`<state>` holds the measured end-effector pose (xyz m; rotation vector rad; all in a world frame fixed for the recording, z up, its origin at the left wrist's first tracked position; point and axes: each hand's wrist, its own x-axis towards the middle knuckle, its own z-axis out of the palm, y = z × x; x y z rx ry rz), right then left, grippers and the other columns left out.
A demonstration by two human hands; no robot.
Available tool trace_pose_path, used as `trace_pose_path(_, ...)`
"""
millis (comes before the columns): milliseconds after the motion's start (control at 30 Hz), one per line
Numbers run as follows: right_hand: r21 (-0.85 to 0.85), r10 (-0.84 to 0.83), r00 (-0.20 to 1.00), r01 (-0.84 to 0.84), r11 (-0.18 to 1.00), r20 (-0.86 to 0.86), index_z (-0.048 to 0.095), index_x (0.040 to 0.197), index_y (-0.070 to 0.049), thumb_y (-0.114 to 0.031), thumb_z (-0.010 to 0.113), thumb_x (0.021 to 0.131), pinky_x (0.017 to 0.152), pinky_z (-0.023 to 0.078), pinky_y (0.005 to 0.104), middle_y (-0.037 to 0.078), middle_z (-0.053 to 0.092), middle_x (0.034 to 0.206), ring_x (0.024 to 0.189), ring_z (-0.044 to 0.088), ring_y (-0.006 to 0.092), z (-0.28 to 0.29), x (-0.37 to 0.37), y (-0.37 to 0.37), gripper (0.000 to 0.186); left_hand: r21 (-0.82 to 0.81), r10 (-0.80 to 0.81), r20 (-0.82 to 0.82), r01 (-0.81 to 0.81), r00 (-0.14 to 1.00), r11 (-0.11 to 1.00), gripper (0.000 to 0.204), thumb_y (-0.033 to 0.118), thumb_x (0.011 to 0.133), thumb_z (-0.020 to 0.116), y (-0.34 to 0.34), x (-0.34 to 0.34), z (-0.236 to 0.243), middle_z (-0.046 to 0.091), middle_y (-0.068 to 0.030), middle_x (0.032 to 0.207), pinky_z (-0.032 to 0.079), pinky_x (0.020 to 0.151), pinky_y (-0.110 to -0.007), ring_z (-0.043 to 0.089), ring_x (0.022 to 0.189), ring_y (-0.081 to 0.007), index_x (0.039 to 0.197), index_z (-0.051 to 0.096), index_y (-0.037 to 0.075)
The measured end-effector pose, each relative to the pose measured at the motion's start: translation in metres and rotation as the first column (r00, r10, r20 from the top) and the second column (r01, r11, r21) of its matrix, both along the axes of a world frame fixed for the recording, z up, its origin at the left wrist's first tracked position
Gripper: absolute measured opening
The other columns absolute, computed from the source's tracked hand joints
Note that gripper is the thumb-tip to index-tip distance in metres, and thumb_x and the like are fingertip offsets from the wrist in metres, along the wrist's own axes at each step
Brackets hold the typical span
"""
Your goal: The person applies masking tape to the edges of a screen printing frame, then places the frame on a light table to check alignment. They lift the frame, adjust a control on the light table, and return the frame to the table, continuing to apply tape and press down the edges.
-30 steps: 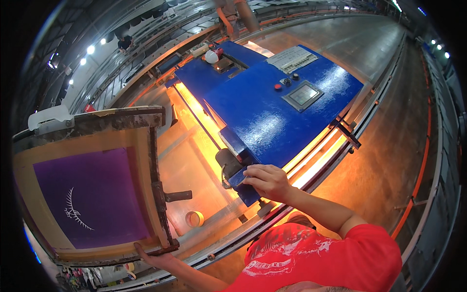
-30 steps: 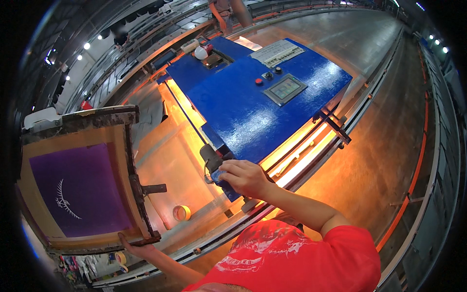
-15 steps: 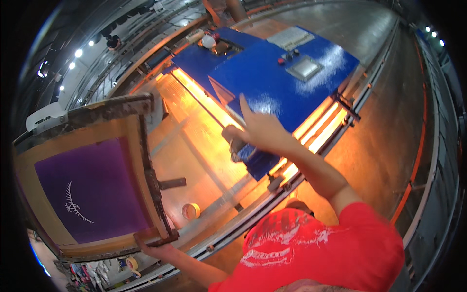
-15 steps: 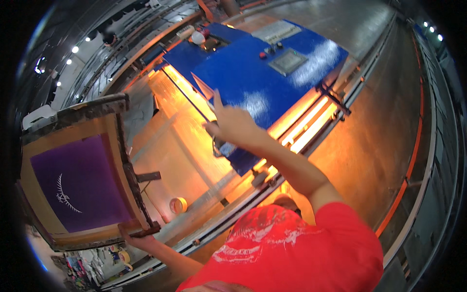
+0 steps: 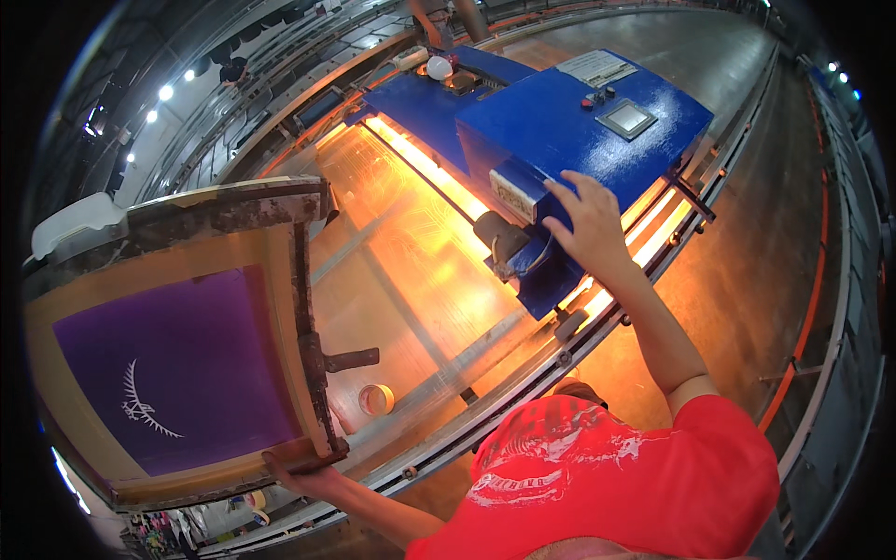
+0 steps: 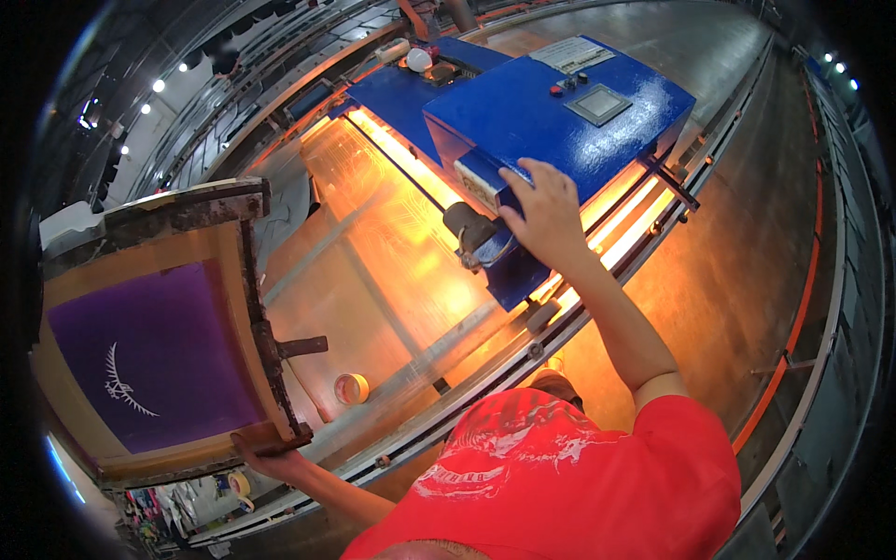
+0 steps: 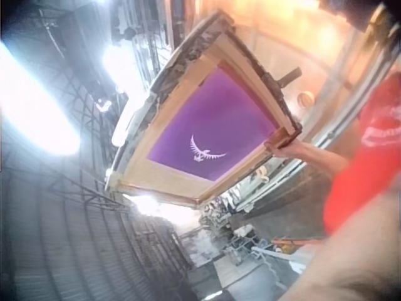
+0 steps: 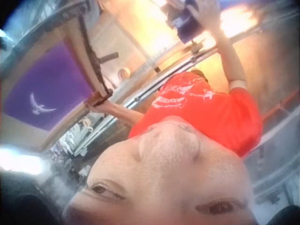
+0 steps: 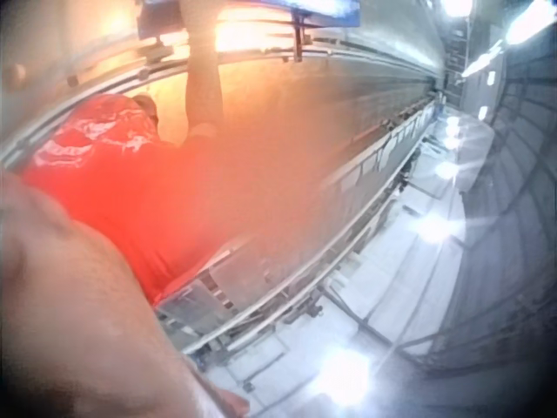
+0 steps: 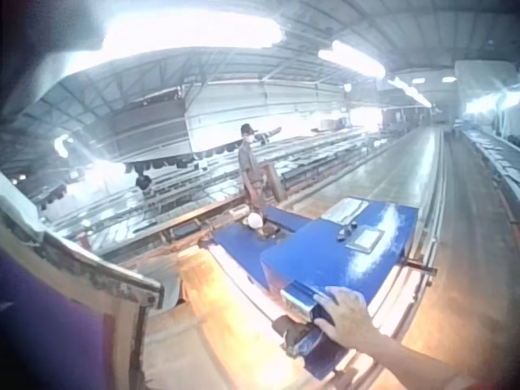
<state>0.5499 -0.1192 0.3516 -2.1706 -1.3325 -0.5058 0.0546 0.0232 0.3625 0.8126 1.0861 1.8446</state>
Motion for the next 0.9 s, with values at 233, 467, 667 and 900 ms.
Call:
trace_pose_path(233, 0.015, -0.157, 0.984, 0.157, 0.988, 0.081, 0.061, 0.124, -0.013, -0.025, 0.072, 0.083, 0.105, 0.035, 0.0451, 0.01, 0.054, 0.129, 0.124, 0.049, 0.0281, -0.046, 0.042, 0.0, 0.044, 0.021, 0.001, 0.052, -0.002, 0.999, 1.0, 0.07, 0.041, 0.089, 0.068, 0.012, -0.005, -0.006, 0.05, -0.0161, 0.128, 0.045, 0.102, -0.045, 0.052, 0.12, -0.0293, 0.137, 0.042, -0.002)
trace_pose_path(467, 0.165, -0.288, 0.94, 0.26, 0.951, 0.183, 0.066, 0.109, -0.017, -0.016, 0.066, 0.086, 0.099, 0.042, 0.042, 0.005, 0.061, 0.114, 0.11, 0.057, 0.0261, -0.058, 0.08, 0.009, 0.023, 0.037, -0.038, 0.088, 0.034, 0.995, 0.999, 0.073, 0.041, 0.088, 0.069, 0.02, -0.002, -0.013, 0.049, -0.0161, 0.13, 0.044, 0.103, -0.044, 0.051, 0.122, -0.0292, 0.139, 0.039, -0.002)
trace_pose_path(667, 0.158, -0.319, 0.925, 0.29, 0.944, 0.206, 0.067, 0.107, -0.017, -0.013, 0.062, 0.089, 0.098, 0.043, 0.0424, 0.005, 0.062, 0.112, 0.109, 0.059, 0.0268, -0.061, 0.112, 0.004, 0.02, 0.002, 0.01, 0.103, -0.011, 0.995, 1.0, 0.077, 0.043, 0.086, 0.071, 0.017, -0.002, -0.014, 0.048, -0.0158, 0.133, 0.043, 0.103, -0.044, 0.049, 0.124, -0.0289, 0.141, 0.039, 0.0)
trace_pose_path(900, 0.159, -0.332, 0.901, 0.298, 0.941, 0.278, 0.067, 0.107, -0.02, -0.015, 0.064, 0.088, 0.095, 0.045, 0.0416, 0.003, 0.062, 0.11, 0.107, 0.059, 0.0248, -0.074, 0.151, -0.002, 0.021, -0.048, 0.052, 0.116, -0.047, 0.992, 0.998, 0.076, 0.043, 0.084, 0.073, 0.019, -0.006, -0.014, 0.05, -0.0144, 0.129, 0.045, 0.101, -0.044, 0.051, 0.121, -0.0285, 0.139, 0.043, 0.001)
